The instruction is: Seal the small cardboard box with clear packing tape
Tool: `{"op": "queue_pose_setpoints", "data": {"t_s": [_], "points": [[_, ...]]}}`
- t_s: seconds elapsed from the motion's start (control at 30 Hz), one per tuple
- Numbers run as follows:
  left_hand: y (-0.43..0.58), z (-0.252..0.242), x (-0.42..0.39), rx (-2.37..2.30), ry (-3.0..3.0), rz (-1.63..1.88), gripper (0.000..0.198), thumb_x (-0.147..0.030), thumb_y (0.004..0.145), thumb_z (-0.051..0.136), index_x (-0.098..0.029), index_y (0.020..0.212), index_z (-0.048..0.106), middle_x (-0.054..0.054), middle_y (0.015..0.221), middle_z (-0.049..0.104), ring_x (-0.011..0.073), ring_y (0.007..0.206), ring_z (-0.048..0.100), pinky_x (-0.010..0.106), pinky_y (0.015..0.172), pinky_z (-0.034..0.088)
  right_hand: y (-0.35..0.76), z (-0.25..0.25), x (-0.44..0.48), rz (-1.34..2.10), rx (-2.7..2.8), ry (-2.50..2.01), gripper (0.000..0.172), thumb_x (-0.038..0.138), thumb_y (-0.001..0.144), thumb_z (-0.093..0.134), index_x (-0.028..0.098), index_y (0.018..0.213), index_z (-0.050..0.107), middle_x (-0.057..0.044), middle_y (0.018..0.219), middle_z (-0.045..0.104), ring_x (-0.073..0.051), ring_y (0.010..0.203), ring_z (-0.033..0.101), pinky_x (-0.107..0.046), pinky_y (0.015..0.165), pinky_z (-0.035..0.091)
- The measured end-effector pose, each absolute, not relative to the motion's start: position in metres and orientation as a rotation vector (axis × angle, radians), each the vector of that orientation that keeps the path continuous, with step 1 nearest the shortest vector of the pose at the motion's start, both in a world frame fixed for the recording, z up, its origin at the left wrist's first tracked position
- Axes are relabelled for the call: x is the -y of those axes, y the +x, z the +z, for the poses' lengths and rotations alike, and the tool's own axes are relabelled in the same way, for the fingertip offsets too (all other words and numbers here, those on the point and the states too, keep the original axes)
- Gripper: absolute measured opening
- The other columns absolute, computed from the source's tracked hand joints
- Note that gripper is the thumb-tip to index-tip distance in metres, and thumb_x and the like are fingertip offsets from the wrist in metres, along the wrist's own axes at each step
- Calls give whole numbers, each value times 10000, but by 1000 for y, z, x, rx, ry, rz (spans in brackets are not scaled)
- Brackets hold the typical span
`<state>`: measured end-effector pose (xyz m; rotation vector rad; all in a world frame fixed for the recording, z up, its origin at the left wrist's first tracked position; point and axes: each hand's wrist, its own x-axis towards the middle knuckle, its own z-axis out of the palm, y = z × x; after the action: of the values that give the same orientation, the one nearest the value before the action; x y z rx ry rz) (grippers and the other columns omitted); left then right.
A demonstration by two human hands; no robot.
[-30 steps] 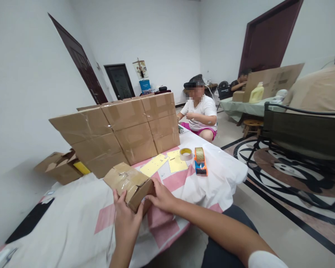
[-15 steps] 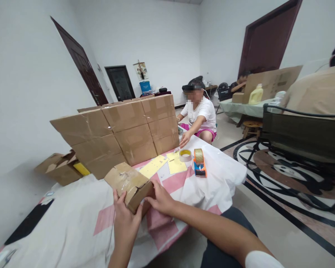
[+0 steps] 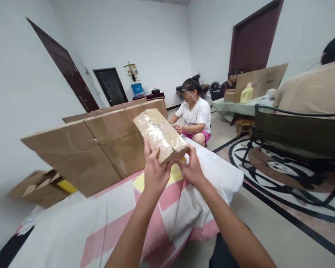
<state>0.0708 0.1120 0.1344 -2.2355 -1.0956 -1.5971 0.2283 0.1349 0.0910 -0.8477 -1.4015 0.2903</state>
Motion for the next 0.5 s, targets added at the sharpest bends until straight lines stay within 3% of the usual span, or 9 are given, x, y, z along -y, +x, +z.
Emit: {"op": "queue_pose_setpoints", "data": {"t_s": [0.2, 0.27, 0.4, 0.5], "points": [[169, 122, -239, 840, -2766, -1508, 685, -227, 861, 674, -177, 1414, 272, 266, 1651, 19, 331, 1522, 222, 484, 1109, 437, 327, 72, -209, 178, 1136, -1045, 623, 356, 808, 691, 188, 1341, 414, -172, 1239, 609, -297, 1098, 642, -486, 943, 531], [192, 104, -271, 849, -2905, -1439, 731, -182, 816, 694, -175, 1416, 276, 257, 1655, 18, 336, 1508, 265, 495, 1115, 431, 348, 51, -230, 171, 1101, -1120, 614, 381, 791, 684, 189, 1314, 425, -175, 1232, 617, -303, 1070, 651, -484, 926, 531], [216, 60, -310, 945, -3057, -1450, 803, -164, 752, 736, -177, 1423, 294, 206, 1666, 80, 318, 1527, 211, 488, 1189, 339, 363, 8, -256, 186, 1053, -1261, 587, 414, 770, 639, 194, 1277, 444, -169, 1215, 635, -321, 1066, 651, -475, 903, 526], [220, 31, -325, 1092, -3082, -1509, 833, -154, 729, 749, -188, 1434, 308, 198, 1665, 105, 333, 1497, 290, 487, 1171, 361, 359, -19, -273, 275, 962, -1297, 598, 424, 719, 648, 186, 1236, 464, -175, 1197, 647, -329, 1063, 654, -468, 897, 525]]}}
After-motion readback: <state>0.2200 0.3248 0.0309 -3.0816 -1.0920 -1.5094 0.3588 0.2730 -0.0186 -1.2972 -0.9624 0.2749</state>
